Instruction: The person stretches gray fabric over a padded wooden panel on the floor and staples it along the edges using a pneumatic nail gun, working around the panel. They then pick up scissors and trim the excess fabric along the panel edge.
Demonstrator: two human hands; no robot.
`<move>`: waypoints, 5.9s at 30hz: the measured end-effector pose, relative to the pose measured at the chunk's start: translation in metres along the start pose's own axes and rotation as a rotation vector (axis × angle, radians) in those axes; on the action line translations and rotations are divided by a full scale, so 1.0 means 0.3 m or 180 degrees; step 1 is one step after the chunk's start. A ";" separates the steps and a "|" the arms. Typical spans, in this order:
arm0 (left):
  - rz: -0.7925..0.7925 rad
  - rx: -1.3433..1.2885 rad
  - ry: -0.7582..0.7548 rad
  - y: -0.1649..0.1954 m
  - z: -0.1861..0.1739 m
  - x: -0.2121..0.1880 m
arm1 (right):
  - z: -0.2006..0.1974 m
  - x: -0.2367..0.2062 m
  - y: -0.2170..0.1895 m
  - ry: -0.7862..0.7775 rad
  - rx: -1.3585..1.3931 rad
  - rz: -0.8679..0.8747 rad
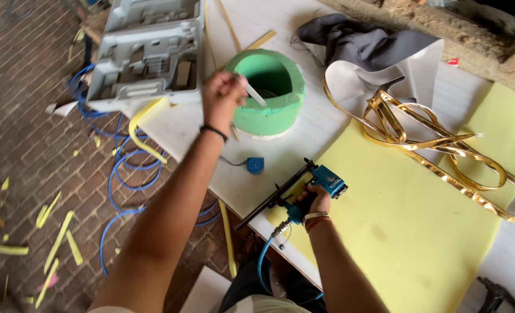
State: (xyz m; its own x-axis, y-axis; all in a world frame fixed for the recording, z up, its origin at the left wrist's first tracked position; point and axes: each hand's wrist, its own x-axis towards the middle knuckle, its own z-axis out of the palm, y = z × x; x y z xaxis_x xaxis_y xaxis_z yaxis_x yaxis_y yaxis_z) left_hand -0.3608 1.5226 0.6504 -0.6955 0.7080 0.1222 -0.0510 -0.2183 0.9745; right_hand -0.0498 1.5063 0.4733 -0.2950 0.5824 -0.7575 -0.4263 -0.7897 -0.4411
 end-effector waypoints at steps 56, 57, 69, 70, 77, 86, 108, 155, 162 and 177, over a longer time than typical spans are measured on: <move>0.0205 -0.0901 0.4017 0.370 -0.222 -3.326 | -0.494 -1.428 1.340 -0.4787 -0.2348 0.4293; 0.0416 -0.0712 0.4261 0.341 -0.263 -3.306 | -0.485 -1.458 1.391 -0.4816 -0.2537 0.4295; 0.1320 -0.1621 0.4823 0.368 -0.827 -2.986 | -0.130 -1.763 1.870 -0.5548 -0.4183 0.5008; 0.1448 -0.1544 0.4928 0.369 -0.852 -2.977 | -0.107 -1.787 1.896 -0.5693 -0.4198 0.5076; 0.1879 -0.1765 0.5503 0.361 -0.881 -2.997 | -0.087 -1.893 2.020 -0.6039 -0.4404 0.5919; 0.2784 -0.1713 0.5471 0.258 -0.876 -2.983 | -0.088 -2.025 2.027 -0.6792 -0.5576 0.5508; 0.1095 -0.2566 0.6668 -0.021 -1.089 -3.284 | -0.143 -1.959 2.720 -0.9095 -0.6134 0.0564; -0.3963 0.0492 0.5982 -1.154 -2.826 -4.049 | -1.112 -1.468 4.792 -1.1254 -0.6305 -0.1191; -0.3865 0.0434 0.5919 -1.172 -2.828 -4.005 | -1.095 -1.415 4.769 -1.1865 -0.5235 -0.1500; -0.3299 0.0856 0.6039 -1.263 -2.754 -3.910 | -1.044 -1.366 4.697 -1.1762 -0.6112 -0.2017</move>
State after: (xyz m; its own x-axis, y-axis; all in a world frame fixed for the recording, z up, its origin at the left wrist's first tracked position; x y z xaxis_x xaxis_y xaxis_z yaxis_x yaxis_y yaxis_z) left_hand -0.1176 0.2199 -0.0174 -0.1868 -0.8811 -0.4345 -0.8146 -0.1084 0.5698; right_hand -0.2618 0.0945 0.0114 0.3137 -0.8006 -0.5105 -0.9256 -0.1380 -0.3524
